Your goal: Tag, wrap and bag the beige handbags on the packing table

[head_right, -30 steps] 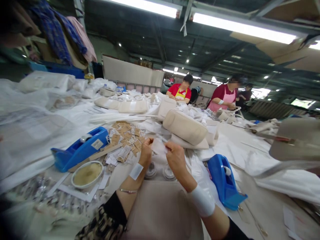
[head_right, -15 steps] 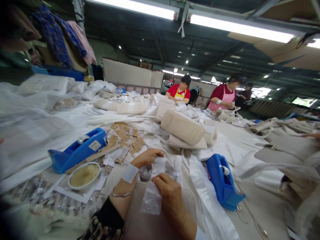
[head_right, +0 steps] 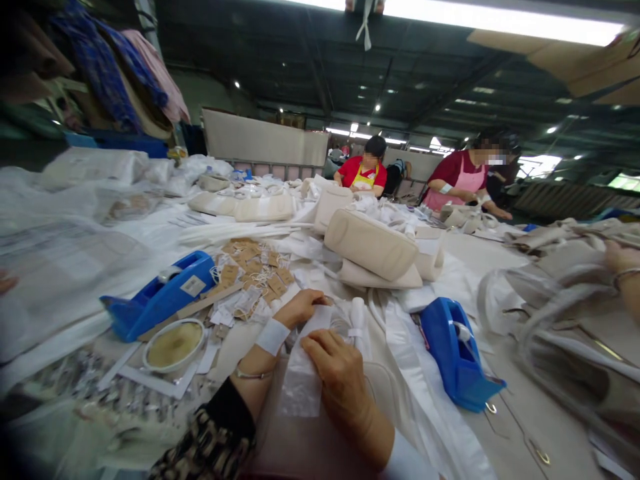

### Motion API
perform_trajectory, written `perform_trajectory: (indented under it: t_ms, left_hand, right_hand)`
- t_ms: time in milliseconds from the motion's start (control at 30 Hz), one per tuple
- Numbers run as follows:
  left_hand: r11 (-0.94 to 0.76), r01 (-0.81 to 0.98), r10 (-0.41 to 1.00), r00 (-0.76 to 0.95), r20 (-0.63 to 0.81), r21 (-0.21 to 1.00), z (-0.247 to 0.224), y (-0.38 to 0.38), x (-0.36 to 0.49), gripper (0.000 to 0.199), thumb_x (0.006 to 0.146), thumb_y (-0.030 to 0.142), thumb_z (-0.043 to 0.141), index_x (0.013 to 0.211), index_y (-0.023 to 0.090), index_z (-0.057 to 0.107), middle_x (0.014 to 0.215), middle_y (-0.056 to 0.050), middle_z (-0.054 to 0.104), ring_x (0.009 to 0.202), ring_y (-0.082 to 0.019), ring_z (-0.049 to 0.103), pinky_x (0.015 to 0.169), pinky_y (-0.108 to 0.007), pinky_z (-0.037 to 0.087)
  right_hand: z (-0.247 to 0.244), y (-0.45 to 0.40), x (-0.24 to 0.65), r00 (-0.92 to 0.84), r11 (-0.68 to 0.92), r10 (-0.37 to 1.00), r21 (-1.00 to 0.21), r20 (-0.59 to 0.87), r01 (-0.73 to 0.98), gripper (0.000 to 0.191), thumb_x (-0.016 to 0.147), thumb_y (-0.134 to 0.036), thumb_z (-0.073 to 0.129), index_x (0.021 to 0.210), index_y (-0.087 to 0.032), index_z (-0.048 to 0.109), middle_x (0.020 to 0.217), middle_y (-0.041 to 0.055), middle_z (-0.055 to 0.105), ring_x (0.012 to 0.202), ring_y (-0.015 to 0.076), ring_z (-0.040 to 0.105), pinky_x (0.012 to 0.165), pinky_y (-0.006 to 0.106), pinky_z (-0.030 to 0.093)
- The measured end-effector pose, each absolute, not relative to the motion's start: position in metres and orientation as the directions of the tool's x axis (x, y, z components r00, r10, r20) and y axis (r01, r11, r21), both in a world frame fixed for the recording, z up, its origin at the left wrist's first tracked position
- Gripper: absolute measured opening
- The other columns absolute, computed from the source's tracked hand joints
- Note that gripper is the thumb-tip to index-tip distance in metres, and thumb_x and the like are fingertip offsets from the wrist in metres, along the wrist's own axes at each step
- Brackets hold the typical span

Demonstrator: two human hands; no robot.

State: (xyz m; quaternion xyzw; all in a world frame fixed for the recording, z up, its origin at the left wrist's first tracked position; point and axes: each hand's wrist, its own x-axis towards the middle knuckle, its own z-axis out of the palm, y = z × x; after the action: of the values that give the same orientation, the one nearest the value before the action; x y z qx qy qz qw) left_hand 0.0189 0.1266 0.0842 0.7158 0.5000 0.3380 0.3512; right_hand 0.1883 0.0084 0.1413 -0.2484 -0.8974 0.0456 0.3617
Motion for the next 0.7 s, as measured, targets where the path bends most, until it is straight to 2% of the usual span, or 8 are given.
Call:
perform_trajectory:
  t_ms: [67, 167, 400, 700]
  left_hand:
    - [-0.216, 0.549, 0.971, 0.207, 0.12, 0.807, 0.079, 0.129, 0.024, 0.017, 0.091, 0.03, 0.062, 0.091, 0.013, 0.064, 0.09, -0.003, 0.066, 0.08, -0.015, 0.063, 0.075, -0.034, 0.054]
    - [-0.197, 0.615, 0.978, 0.172, 0.114, 0.763, 0.077, 0.132, 0.025, 0.023, 0.093, 0.036, 0.059, 0.097, 0.014, 0.063, 0.094, -0.004, 0.065, 0.081, -0.015, 0.062, 0.076, -0.034, 0.054]
    - [-0.231, 0.664, 0.967, 0.239, 0.092, 0.711, 0.076, 0.133, 0.023, 0.021, 0.093, 0.033, 0.06, 0.096, 0.013, 0.065, 0.094, -0.004, 0.067, 0.084, -0.016, 0.064, 0.077, -0.034, 0.055]
    - [-0.314, 0.587, 0.917, 0.392, 0.077, 0.746, 0.077, 0.134, 0.015, 0.023, 0.093, 0.033, 0.06, 0.083, 0.012, 0.065, 0.082, 0.0, 0.066, 0.074, -0.014, 0.063, 0.071, -0.03, 0.053]
  right_hand:
    - [0.138, 0.008, 0.186, -0.683, 0.903, 0.411, -0.166, 0.603, 0.396, 0.023, 0.097, -0.013, 0.041, 0.099, -0.017, 0.064, 0.091, 0.0072, 0.067, 0.082, 0.0189, 0.061, 0.069, 0.029, 0.05]
    - [0.131, 0.005, 0.188, -0.791, 0.932, 0.339, -0.065, 0.51, 0.357, 0.02, 0.097, -0.013, 0.044, 0.096, -0.016, 0.064, 0.087, 0.0064, 0.066, 0.079, 0.0194, 0.059, 0.067, 0.03, 0.048]
    - [0.122, -0.004, 0.196, -0.868, 0.942, 0.325, -0.044, 0.376, 0.333, 0.016, 0.096, -0.012, 0.047, 0.102, -0.015, 0.062, 0.095, 0.0082, 0.064, 0.086, 0.0212, 0.058, 0.074, 0.033, 0.052]
    - [0.118, -0.01, 0.207, -0.889, 0.947, 0.292, 0.021, 0.353, 0.32, 0.03, 0.095, -0.008, 0.042, 0.12, -0.011, 0.059, 0.114, 0.0132, 0.064, 0.113, 0.0251, 0.056, 0.092, 0.038, 0.055]
